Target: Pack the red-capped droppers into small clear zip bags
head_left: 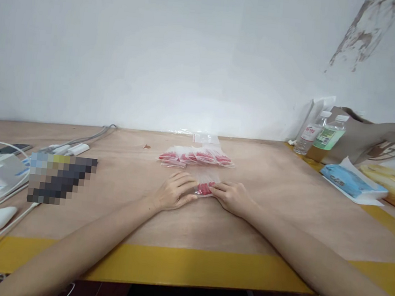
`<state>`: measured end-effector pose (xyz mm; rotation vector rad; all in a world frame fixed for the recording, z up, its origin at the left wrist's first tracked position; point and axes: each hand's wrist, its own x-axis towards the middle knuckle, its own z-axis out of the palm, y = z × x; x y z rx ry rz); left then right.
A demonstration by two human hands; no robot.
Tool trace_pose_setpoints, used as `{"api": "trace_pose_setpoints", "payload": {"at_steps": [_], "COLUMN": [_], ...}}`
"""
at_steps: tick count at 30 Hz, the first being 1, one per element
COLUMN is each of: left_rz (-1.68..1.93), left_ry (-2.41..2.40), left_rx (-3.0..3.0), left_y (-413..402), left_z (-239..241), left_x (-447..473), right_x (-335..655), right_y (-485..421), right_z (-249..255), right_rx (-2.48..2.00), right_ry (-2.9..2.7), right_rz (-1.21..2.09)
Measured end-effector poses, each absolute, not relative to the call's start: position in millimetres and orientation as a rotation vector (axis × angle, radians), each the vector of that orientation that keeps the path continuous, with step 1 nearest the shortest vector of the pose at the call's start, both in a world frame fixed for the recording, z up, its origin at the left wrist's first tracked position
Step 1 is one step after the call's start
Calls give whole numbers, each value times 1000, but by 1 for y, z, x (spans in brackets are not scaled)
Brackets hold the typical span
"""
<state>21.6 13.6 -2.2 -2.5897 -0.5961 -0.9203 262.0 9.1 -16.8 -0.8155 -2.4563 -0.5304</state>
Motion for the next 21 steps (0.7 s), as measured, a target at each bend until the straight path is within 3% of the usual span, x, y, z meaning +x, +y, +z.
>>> {"api": "trace_pose_setpoints", "payload": {"at_steps": [7,14,21], "left_rz": [-595,-351,-369], "left_ry": [-1120,-1367,-1419], "left_rx": [-2450,-2466,-2434], "left_y": [68,112,107], "left_z": [19,18,3], "left_x": [64,86,56], "right_x": [348,399,388], "right_y": [10,20,54], "right_z": [-10,-6,3], "right_rx": [-955,-1745,-1783], "right_ry": [-2557,-2494,-2333], "right_rz": [-251,-457,-385]}}
